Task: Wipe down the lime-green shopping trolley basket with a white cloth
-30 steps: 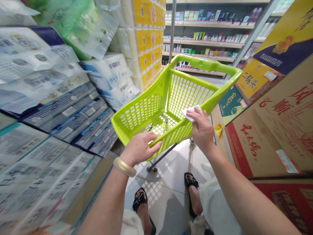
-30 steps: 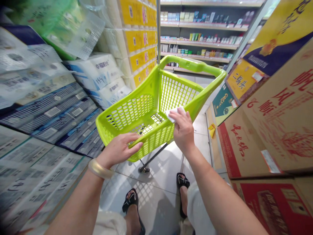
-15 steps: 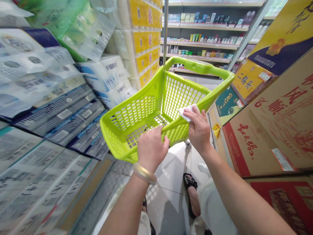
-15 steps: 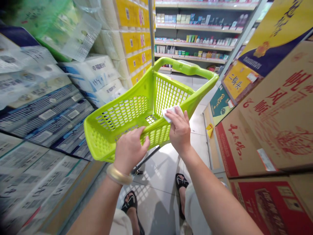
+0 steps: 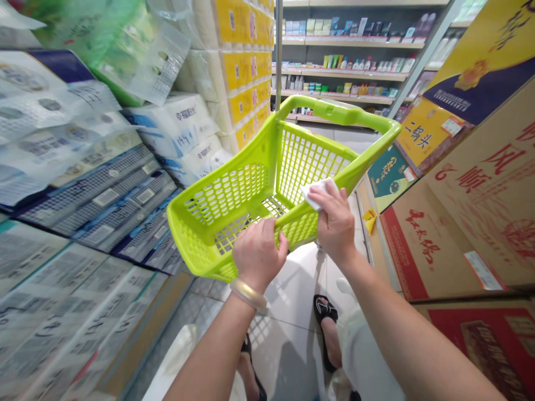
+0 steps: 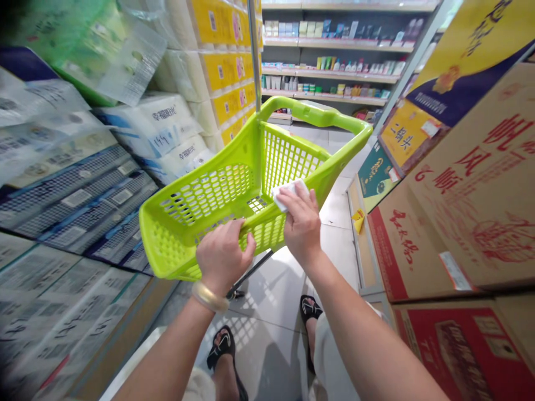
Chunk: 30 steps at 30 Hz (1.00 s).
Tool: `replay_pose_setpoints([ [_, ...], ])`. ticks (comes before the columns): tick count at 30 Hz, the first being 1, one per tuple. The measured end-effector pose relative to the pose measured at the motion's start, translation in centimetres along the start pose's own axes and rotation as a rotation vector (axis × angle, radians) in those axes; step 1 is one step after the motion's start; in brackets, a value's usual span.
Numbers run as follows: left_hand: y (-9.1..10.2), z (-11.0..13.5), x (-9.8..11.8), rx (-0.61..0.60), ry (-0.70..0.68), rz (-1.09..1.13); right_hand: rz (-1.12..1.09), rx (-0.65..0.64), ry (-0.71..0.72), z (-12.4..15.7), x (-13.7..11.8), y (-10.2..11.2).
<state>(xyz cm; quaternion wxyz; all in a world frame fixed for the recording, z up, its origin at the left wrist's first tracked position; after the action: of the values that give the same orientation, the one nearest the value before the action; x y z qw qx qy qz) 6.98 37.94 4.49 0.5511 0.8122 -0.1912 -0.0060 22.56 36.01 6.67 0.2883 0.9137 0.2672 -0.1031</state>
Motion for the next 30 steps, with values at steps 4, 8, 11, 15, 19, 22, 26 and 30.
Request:
replay_pose_setpoints([
  [4,0.3,0.0,-0.5,0.034,0.009,-0.018,-0.054,-0.178,0.158,0.9,-3.4,-2.4],
  [8,0.5,0.1,-0.7,0.048,-0.005,-0.027,0.002,-0.06,0.053,-0.2,-0.6,-0.4],
  [11,0.6,0.2,-0.9,0.051,-0.001,-0.032,0.026,0.037,-0.021,-0.4,0.8,0.9],
  [15,0.6,0.2,-1.1,0.058,-0.002,-0.028,-0.038,-0.124,0.124,0.7,-2.9,-1.7],
  [19,0.8,0.3,-1.2,0.06,0.002,-0.021,-0.038,-0.158,0.148,0.6,-3.1,-1.9],
  [22,0.9,0.4,-1.3,0.066,0.014,-0.005,0.007,-0.016,0.022,-0.4,-0.1,0.3],
  [26,1.1,0.6,-1.3,0.114,-0.004,-0.001,-0.002,-0.001,0.043,0.0,-0.9,0.1],
  [30,1.7,0.9,-1.3,0.209,-0.04,-0.02,-0.046,-0.158,0.211,1.0,-4.3,-2.1],
])
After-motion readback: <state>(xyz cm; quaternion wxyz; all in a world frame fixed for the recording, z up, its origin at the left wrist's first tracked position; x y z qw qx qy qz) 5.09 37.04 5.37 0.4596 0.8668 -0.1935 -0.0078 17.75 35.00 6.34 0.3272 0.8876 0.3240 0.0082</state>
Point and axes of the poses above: each hand's wrist, its own z-axis away from the middle knuckle, its own y-axis out of the back of the hand, x = y × z, the point moved 9 cm from there along -z, towards the middle knuckle, and after that the axes turned 6 degrees about y, right-handed, at the moved point
